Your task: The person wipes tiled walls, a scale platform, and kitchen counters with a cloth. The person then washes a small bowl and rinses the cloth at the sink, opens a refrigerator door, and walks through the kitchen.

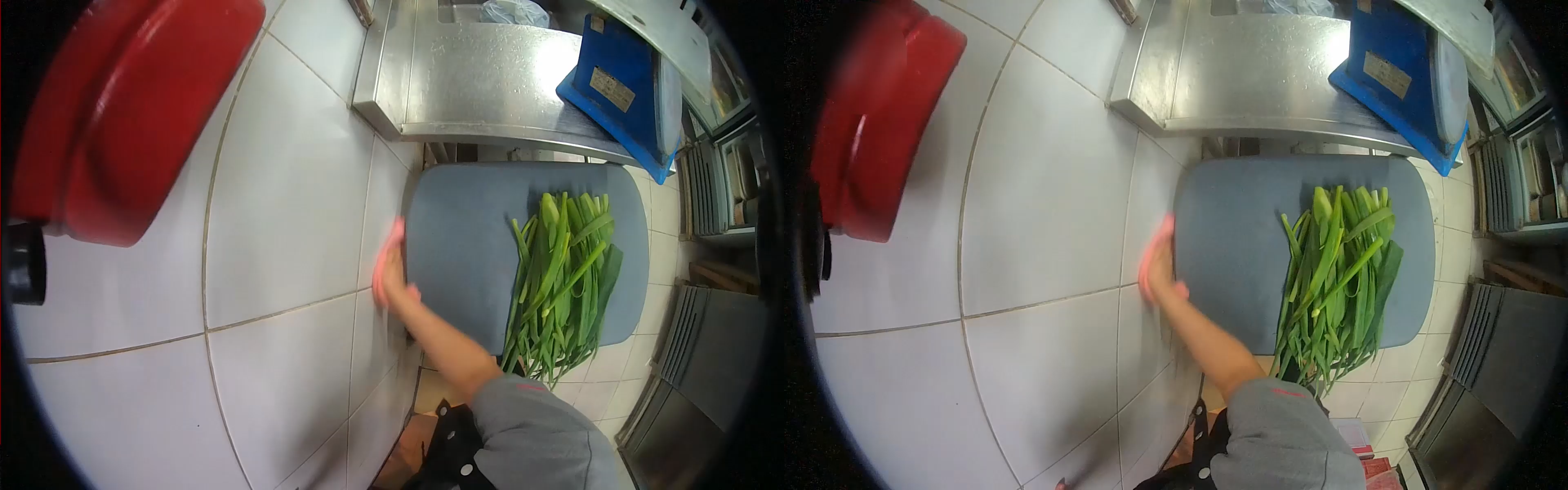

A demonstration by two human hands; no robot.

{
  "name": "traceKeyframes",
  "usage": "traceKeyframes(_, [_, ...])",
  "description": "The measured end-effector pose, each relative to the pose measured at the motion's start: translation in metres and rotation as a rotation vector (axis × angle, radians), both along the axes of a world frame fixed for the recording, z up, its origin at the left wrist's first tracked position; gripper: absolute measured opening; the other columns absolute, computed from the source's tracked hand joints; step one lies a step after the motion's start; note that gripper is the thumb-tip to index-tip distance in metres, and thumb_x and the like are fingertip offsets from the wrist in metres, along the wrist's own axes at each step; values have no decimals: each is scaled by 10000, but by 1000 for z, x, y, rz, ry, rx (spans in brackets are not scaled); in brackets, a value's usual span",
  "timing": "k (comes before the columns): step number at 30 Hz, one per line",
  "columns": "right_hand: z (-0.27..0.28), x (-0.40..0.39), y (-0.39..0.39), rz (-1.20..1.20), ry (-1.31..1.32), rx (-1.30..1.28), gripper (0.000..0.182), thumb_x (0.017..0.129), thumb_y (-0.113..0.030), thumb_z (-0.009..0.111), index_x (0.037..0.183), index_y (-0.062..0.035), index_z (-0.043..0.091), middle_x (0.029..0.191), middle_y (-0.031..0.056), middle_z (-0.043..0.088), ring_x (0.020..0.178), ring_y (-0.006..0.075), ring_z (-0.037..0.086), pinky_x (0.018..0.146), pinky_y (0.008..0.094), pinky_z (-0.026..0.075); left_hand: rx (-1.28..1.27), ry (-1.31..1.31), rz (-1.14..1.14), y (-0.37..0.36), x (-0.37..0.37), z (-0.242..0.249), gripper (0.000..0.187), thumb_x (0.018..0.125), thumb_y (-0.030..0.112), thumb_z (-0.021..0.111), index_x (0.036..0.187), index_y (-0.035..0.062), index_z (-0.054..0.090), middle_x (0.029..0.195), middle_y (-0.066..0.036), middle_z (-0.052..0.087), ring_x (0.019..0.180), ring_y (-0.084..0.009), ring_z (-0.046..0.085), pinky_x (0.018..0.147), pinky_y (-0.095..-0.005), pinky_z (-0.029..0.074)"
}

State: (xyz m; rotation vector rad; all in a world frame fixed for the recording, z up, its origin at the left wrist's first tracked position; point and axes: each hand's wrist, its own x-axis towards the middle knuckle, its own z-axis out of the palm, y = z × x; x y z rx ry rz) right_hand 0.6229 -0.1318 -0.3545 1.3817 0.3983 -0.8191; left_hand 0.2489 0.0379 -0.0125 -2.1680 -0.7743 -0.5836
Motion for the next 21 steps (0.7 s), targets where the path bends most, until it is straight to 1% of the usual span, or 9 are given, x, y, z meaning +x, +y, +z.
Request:
traceKeyframes(4, [-33, -78, 56, 547, 336, -221, 698, 965, -484, 313, 1495, -41, 212, 1562, 72, 231, 1424, 239, 225, 1149, 377, 207, -7, -12, -6, 1, -1, 1, 1261, 676, 800, 566, 1466, -75, 117, 1417, -453, 87, 1339, -555, 182, 966, -749, 236])
traceKeyframes(6, [-7, -82, 50, 1351, 512, -964, 669, 972, -458, 303, 1494, -48, 216, 1559, 83, 231, 1424, 244, 223, 1150, 377, 202, -5, -21, -9, 2, -3, 1, 1266, 670, 803, 566, 1469, -68, 113, 1420, -449, 75, 1340, -557, 170, 966, -751, 231])
traceKeyframes(7, [2, -71, 40, 1521, 590, -1227, 655, 975, -444, 298, 1493, -51, 218, 1558, 89, 231, 1424, 246, 222, 1150, 376, 200, -6, -26, -14, 1, -2, 2, 1268, 667, 805, 566, 1470, -65, 111, 1422, -447, 69, 1340, -557, 164, 966, -752, 228])
traceKeyframes(11, [25, 42, -30, 1515, 914, -1664, 602, 988, -391, 278, 1489, -63, 226, 1552, 112, 230, 1424, 255, 218, 1152, 375, 192, -1, -15, -23, 2, 1, 1, 1277, 655, 812, 565, 1475, -51, 103, 1428, -438, 46, 1342, -561, 139, 966, -755, 218])
traceKeyframes(13, [22, 86, -53, 1476, 914, -1797, 576, 994, -364, 268, 1488, -70, 230, 1549, 123, 230, 1424, 260, 216, 1153, 375, 187, -6, -5, -20, 3, 2, 2, 1282, 649, 815, 564, 1478, -45, 99, 1432, -434, 34, 1343, -563, 127, 966, -757, 213])
traceKeyframes(14, [7, 101, -59, 1312, 806, -1972, 642, 1011, -470, 211, 1524, -90, 141, 1592, 85, 133, 1460, 230, 119, 1176, 358, 119, -7, -4, -15, 4, 2, 2, 1284, 645, 817, 564, 1479, -41, 98, 1433, -431, 28, 1343, -564, 121, 966, -758, 210])
traceKeyframes(17, [-49, 104, -39, 1254, 836, -1943, 667, 1007, -510, 200, 1527, -97, 138, 1595, 73, 129, 1460, 222, 120, 1174, 343, 123, -17, 6, -10, 6, 5, 1, 1291, 636, 822, 563, 1483, -31, 92, 1438, -425, 11, 1344, -566, 102, 966, -761, 203])
traceKeyframes(19, [-31, 66, -31, 1315, 710, -1809, 701, 1008, -521, 208, 1513, -38, 155, 1597, 101, 112, 1466, 226, 104, 1176, 344, 122, -29, 0, -7, 6, 8, 1, 1296, 630, 825, 562, 1486, -25, 88, 1441, -420, -1, 1345, -568, 90, 965, -762, 197])
traceKeyframes(21, [-84, 19, 16, 1621, 560, -1534, 731, 997, -560, 222, 1522, -60, 127, 1606, 65, 63, 1470, 198, 49, 1175, 321, 90, -34, -10, -4, 7, 7, 2, 1301, 624, 829, 562, 1489, -18, 84, 1444, -416, -13, 1346, -570, 78, 965, -764, 192])
